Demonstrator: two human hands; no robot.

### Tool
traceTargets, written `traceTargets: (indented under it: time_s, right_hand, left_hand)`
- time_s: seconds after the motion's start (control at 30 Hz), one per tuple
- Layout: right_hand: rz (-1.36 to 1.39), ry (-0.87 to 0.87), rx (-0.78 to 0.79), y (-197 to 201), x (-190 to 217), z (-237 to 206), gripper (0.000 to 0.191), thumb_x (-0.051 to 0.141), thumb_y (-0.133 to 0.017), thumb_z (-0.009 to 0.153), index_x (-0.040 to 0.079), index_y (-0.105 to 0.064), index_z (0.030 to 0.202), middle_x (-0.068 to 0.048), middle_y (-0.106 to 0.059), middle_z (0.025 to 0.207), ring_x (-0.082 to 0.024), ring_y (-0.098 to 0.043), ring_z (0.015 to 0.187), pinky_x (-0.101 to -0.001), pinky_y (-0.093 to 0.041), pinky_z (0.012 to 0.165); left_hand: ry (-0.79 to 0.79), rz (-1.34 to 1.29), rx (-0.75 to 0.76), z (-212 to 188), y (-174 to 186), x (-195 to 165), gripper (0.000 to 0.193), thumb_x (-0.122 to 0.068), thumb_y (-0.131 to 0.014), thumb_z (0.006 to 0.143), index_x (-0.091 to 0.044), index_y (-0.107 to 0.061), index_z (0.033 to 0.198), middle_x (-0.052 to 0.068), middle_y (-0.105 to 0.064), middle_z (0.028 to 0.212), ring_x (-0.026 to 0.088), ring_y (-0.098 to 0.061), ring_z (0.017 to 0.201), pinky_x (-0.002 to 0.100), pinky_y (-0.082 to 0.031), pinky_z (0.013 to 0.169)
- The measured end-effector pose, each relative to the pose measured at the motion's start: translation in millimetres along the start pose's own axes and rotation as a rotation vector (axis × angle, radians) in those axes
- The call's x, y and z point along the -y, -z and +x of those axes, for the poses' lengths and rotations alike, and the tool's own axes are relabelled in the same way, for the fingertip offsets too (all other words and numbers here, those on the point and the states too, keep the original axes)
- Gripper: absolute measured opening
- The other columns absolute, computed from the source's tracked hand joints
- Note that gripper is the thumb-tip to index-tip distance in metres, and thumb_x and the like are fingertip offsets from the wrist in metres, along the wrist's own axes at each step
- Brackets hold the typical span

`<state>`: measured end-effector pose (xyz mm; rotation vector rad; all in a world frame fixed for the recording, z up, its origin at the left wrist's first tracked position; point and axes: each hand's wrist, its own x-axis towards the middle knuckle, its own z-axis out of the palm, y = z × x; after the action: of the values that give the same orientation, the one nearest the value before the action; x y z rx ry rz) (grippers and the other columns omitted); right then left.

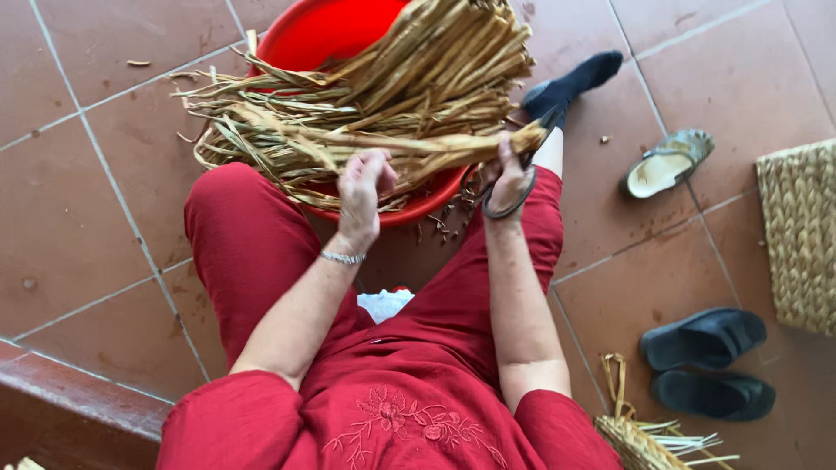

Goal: The person sits on a tiled floor with a red basin of dried palm-like leaves and trims them with scissors. They cut off stem ends and damaged sections one stalk at a time, pull apart and sort the cut pieces, and place the trimmed leaves back into the basin while discarding scraps onto the floor.

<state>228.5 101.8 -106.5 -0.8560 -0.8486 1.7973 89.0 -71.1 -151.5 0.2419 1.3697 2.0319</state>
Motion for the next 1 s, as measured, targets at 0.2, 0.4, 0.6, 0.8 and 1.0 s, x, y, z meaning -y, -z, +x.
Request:
traceTargets:
  time_s: [0.2,0.4,0.6,0.8,1.0]
  right_hand:
    - [0.090,0.141,0.201,-50.2,34.2,24.4,0.014,0.015,-0.072,0.103,0.001,-0.069,0.105,0.003,-0.047,0.067,-0.008,-0.039,0.052,-0.0256,-0.030,0.047]
    - [-0.070,0.150,0.296,-34.2,47.6,-21.4,0.019,0.013,-0.070,0.100,0.002,-0.066,0.115,0.003,-0.052,0.074,-0.006,-0.041,0.055,-0.0238,-0.033,0.049]
    - [-0.049,0.167,0.248,8.8,65.5,-44.1,0.019,0.014,-0.071,0.106,0.000,-0.062,0.114,-0.004,-0.055,0.079,-0.013,-0.046,0.061,-0.0280,-0.040,0.059]
    - [-0.013,0.156,0.315,47.1,116.6,-39.6,0.027,0.026,-0.071,0.106,0.004,-0.064,0.118,0.003,-0.041,0.076,-0.010,-0.039,0.061,-0.0245,-0.035,0.057]
    - [0.072,0.206,0.261,87.8,127.7,-47.3,0.026,0.032,-0.070,0.112,0.007,-0.062,0.118,0.005,-0.037,0.073,-0.009,-0.037,0.061,-0.0273,-0.039,0.063]
  left_hand:
    - [0.363,-0.166,0.459,-29.4,-16.5,17.0,0.086,-0.062,-0.071,0.087,-0.003,-0.045,0.143,0.009,-0.068,0.121,0.018,-0.064,0.109,0.039,-0.053,0.093]
    - [0.327,-0.646,0.392,2.3,-47.6,10.1,0.118,-0.074,-0.075,0.069,-0.013,-0.023,0.157,0.012,-0.052,0.148,0.030,-0.050,0.136,0.059,-0.039,0.110]
    - [0.277,-0.735,-0.074,46.0,-20.6,0.3,0.070,-0.053,-0.075,0.089,-0.002,-0.051,0.131,0.023,-0.057,0.125,0.038,-0.062,0.110,0.061,-0.049,0.097]
    - [0.182,-0.867,-0.220,105.5,2.0,-41.3,0.032,-0.024,-0.064,0.099,0.006,-0.059,0.110,0.016,-0.071,0.096,0.028,-0.073,0.089,0.047,-0.062,0.089]
    - [0.058,-0.792,-0.185,141.3,20.7,-92.1,0.031,-0.019,-0.062,0.100,0.011,-0.059,0.107,0.019,-0.072,0.090,0.030,-0.073,0.080,0.048,-0.064,0.080]
